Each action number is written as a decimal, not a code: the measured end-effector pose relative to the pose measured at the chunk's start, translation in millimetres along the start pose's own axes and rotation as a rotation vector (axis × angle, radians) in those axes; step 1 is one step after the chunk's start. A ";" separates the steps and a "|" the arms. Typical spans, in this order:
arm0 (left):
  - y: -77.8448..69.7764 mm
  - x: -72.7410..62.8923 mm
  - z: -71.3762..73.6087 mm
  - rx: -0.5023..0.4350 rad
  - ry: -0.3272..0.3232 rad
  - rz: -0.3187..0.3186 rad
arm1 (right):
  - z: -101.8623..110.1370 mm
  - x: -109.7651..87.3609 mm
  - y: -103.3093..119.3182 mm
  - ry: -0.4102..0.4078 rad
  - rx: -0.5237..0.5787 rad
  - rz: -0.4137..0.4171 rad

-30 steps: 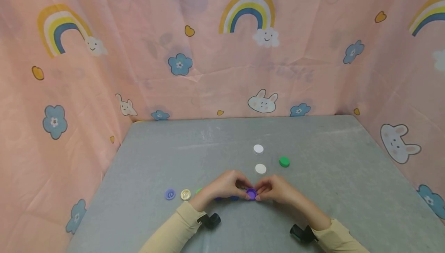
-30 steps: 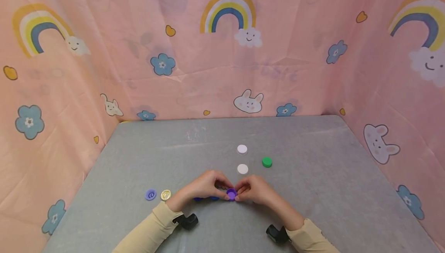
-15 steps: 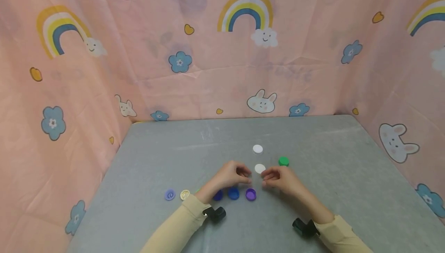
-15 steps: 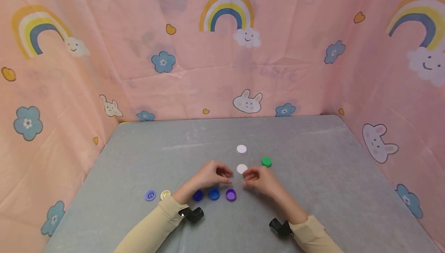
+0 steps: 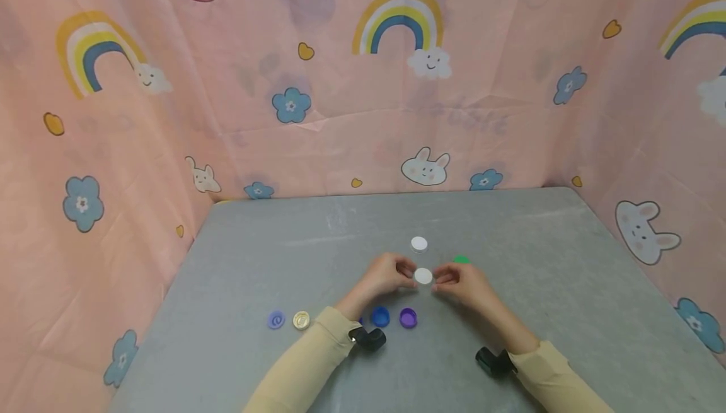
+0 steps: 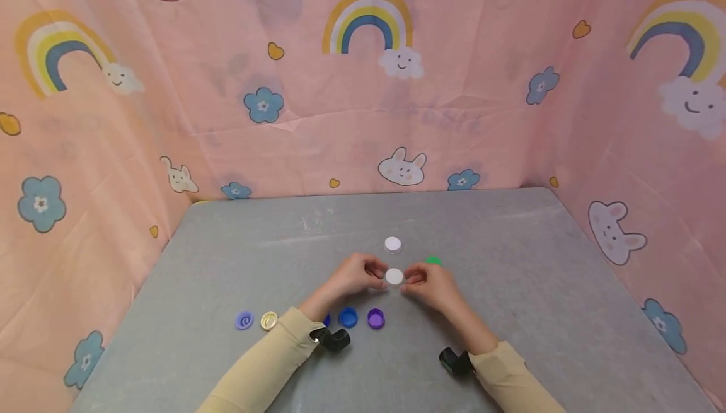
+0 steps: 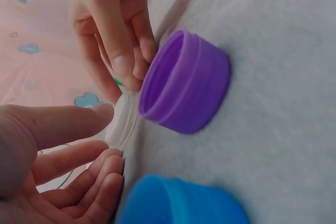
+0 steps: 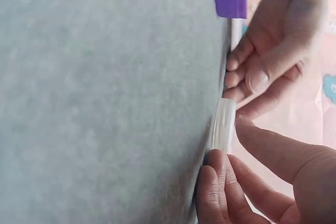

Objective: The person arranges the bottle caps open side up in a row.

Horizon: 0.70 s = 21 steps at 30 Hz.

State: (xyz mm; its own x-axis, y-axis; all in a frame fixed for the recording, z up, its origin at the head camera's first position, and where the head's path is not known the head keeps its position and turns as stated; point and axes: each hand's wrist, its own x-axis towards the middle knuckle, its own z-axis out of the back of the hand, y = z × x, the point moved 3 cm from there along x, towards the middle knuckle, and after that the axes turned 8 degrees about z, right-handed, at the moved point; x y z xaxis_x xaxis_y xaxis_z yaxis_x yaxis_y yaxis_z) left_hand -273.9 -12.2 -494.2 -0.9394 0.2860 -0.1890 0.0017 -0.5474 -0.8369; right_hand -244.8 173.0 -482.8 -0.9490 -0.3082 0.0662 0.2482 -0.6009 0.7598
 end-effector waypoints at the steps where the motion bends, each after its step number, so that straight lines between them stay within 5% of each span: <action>1: -1.1 0.9 -0.9 0.001 0.001 0.008 | -0.6 1.4 0.2 0.000 -0.004 -0.003; 21: -4.6 4.5 -5.4 0.074 -0.041 0.002 | -10.2 12.8 2.6 -0.022 -0.102 0.054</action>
State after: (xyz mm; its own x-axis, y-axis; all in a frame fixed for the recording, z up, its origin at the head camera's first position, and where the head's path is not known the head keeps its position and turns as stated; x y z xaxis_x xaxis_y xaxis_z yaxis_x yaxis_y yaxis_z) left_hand -276.3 -4.1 -494.0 -0.9527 0.2534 -0.1677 -0.0208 -0.6050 -0.7959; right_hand -254.3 160.0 -486.6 -0.9374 -0.3265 0.1208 0.3168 -0.6562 0.6849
